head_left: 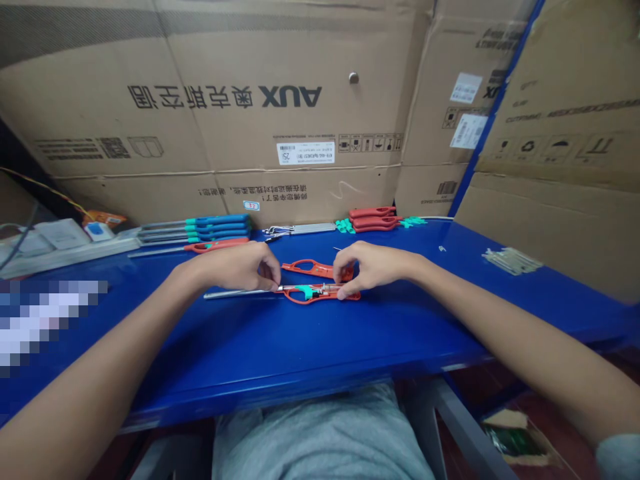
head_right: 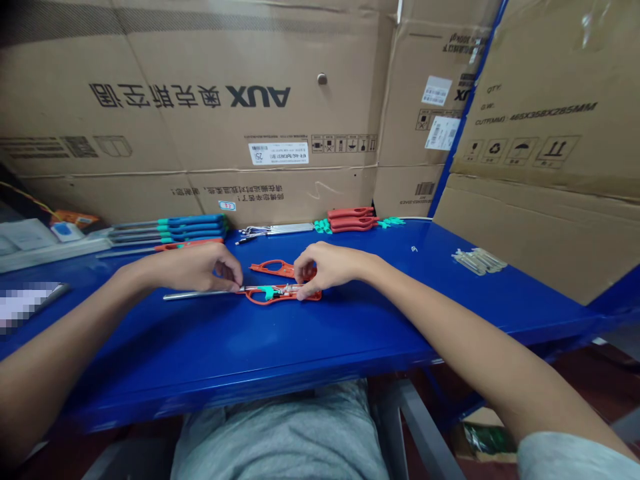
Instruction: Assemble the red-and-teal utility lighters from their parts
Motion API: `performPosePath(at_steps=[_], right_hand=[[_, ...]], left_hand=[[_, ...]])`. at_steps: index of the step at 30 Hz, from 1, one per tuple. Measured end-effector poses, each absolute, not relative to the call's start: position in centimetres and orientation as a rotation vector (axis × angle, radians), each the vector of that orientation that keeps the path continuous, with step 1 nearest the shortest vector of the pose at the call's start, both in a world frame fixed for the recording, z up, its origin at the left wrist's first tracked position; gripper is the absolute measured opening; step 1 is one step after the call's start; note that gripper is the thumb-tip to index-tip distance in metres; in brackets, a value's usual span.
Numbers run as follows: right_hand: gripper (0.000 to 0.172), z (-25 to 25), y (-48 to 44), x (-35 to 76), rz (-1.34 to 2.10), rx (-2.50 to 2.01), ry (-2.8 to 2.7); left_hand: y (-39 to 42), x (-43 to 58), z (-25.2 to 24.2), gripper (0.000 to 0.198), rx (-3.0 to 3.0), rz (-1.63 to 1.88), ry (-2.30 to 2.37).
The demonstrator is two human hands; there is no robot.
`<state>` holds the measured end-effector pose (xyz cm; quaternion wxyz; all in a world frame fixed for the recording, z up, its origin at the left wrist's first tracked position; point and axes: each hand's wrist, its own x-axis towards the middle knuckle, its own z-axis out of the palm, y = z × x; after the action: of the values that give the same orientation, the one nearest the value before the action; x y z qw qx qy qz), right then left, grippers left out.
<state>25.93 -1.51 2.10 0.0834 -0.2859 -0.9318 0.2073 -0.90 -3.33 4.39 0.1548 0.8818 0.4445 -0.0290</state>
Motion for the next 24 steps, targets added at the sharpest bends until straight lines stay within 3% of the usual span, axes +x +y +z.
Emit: performPosePath(at_steps=[8, 24], right_hand=[[0.013, 1.77, -1.25, 25.87, 0.722, -0.845, -2.750], [0.015, 1.41, -0.83, 25.75, 0.872, -0.915, -2.686]], left_hand=[[-3.27, -0.91, 4.30, 0.013, 2.547, -0.097, 1.277], [-3.11, -0.75, 3.95, 0.014, 2.540, -0.077, 1.265]])
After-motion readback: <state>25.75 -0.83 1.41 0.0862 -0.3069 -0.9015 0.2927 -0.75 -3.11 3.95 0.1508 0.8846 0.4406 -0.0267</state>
